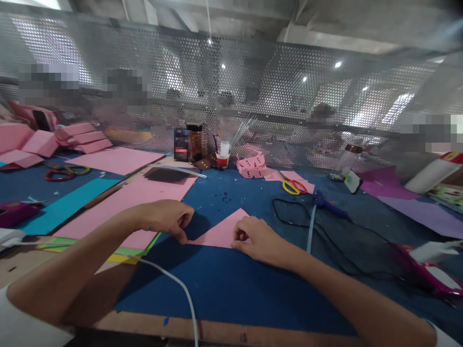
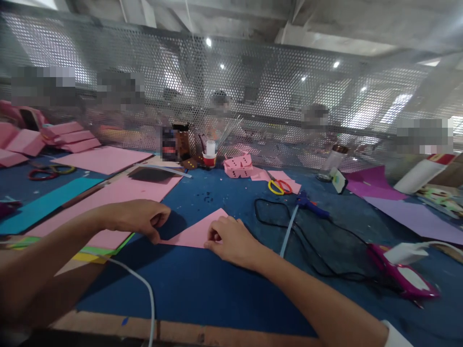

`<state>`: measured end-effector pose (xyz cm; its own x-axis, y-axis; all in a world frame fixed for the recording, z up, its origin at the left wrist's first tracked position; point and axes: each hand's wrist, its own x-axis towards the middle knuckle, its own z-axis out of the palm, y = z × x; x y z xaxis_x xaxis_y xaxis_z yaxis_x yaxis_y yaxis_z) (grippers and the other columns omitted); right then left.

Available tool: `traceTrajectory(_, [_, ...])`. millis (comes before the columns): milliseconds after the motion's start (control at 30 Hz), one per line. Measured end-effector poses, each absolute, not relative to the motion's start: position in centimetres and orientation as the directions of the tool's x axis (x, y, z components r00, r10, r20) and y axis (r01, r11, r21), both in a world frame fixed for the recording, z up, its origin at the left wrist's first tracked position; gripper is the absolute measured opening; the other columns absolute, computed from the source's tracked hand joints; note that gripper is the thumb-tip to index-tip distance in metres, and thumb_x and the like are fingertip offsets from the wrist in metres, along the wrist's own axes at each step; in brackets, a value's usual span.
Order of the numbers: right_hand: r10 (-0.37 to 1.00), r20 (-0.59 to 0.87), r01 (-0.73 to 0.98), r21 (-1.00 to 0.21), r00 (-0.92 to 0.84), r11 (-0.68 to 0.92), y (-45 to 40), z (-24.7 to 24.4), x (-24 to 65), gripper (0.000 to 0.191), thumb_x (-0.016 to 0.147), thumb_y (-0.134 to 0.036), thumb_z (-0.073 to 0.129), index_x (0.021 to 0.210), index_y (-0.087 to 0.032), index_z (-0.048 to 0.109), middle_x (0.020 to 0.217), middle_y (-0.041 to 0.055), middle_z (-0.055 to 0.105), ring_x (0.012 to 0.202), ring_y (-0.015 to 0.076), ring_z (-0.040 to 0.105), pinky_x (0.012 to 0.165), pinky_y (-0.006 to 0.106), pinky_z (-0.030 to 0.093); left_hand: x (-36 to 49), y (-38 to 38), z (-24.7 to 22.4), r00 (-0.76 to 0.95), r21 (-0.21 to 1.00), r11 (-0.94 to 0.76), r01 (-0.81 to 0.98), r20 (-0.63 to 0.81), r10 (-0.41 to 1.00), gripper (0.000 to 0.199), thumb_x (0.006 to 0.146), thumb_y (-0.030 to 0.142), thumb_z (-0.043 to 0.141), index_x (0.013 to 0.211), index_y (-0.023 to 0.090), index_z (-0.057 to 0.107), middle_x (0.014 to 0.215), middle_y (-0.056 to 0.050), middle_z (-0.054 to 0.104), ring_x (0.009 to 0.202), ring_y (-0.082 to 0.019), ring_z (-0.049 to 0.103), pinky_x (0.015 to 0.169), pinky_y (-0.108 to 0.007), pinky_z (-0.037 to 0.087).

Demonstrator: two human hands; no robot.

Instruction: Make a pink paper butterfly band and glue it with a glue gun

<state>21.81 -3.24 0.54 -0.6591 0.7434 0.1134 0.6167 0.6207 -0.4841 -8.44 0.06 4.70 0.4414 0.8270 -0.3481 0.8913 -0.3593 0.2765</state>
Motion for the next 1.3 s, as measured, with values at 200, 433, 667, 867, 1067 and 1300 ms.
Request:
traceTrajectory(200, [0.74, 0.13, 0.615, -0.474, -0.66, 0.631, -3.2, 0.5, 21.9, 0.012, 0.084, -0.03, 0.069, 0.088, -0.02, 0.063, 0.089, 0.0005, 0.062, 0.086, 0.0158, 0.054, 0.074, 0.028, 0.034, -5.9, -1.4, 5.3, 0.614, 0.5, -0.468, 0.729, -0.174, 0.77, 0.028, 0.07, 0.04, 0.073, 0.092, 0.026, 0.066, 0.096, 0.002, 0.066, 0.089, -0.018, 0.058, 0.074, -0.024, 0.039])
traceTrajectory(433, [0.727, 0.138, 0.61, -0.454, -0.672, 0.65, -3.1, 0.3, 21.9, 0.015, 0.085, -0.03, 0.069, 0.094, -0.02, 0.063, 0.092, 0.001, 0.064, 0.088, 0.0161, 0.055, 0.079, 0.03, 0.036, -1.8, -2.8, 2.2, 0.708, 0.595, -0.544, 0.591, -0.059, 0.704, 0.006, 0.081, 0.024, 0.064, 0.085, 0.023, 0.068, 0.085, 0.002, 0.067, 0.08, -0.014, 0.06, 0.07, -0.022, 0.041])
traceTrajectory(667, [0.666, 0.082, 0.54, -0.516, -0.742, 0.665, -3.4, 2.5, 23.5, 0.014, 0.087, -0.016, 0.062, 0.1, -0.018, 0.065, 0.101, 0.0043, 0.067, 0.093, 0.0169, 0.058, 0.083, 0.028, 0.041, -2.0, -2.9, 2.3, 0.712, 0.475, -0.617, 0.627, -0.03, 0.701, 0.011, 0.085, 0.026, 0.058, 0.086, 0.021, 0.069, 0.087, 0.0, 0.067, 0.078, -0.014, 0.06, 0.068, -0.022, 0.041])
traceTrajectory(867, [0.65, 0.117, 0.548, -0.438, -0.751, 0.712, -4.3, 2.9, 25.3, 0.008, 0.088, -0.022, 0.065, 0.095, -0.018, 0.066, 0.098, 0.0032, 0.067, 0.094, 0.017, 0.059, 0.085, 0.027, 0.042, -1.6, -3.1, 2.1, 0.725, 0.424, -0.671, 0.609, 0.047, 0.687, 0.012, 0.085, 0.02, 0.056, 0.083, 0.018, 0.067, 0.081, 0.0, 0.066, 0.07, -0.012, 0.058, 0.065, -0.02, 0.04])
traceTrajectory(1067, [0.63, 0.141, 0.563, -0.33, -0.764, 0.758, -4.4, 1.9, 25.6, 0.008, 0.093, -0.023, 0.06, 0.096, -0.018, 0.066, 0.096, 0.0031, 0.067, 0.094, 0.016, 0.06, 0.083, 0.025, 0.043, -1.7, -3.1, 1.6, 0.733, 0.393, -0.706, 0.589, 0.108, 0.672, 0.011, 0.084, 0.017, 0.056, 0.081, 0.018, 0.066, 0.077, 0.001, 0.064, 0.066, -0.011, 0.056, 0.063, -0.02, 0.039])
traceTrajectory(1300, [0.612, 0.133, 0.578, -0.221, -0.78, 0.785, -5.3, 2.3, 25.5, 0.02, 0.1, -0.027, 0.048, 0.099, -0.017, 0.065, 0.098, 0.0046, 0.066, 0.093, 0.017, 0.059, 0.081, 0.027, 0.042, -1.7, -3.5, 1.8, 0.731, 0.431, -0.674, 0.6, 0.047, 0.681, 0.012, 0.085, 0.018, 0.056, 0.081, 0.018, 0.067, 0.078, 0.001, 0.064, 0.068, -0.011, 0.057, 0.063, -0.019, 0.039])
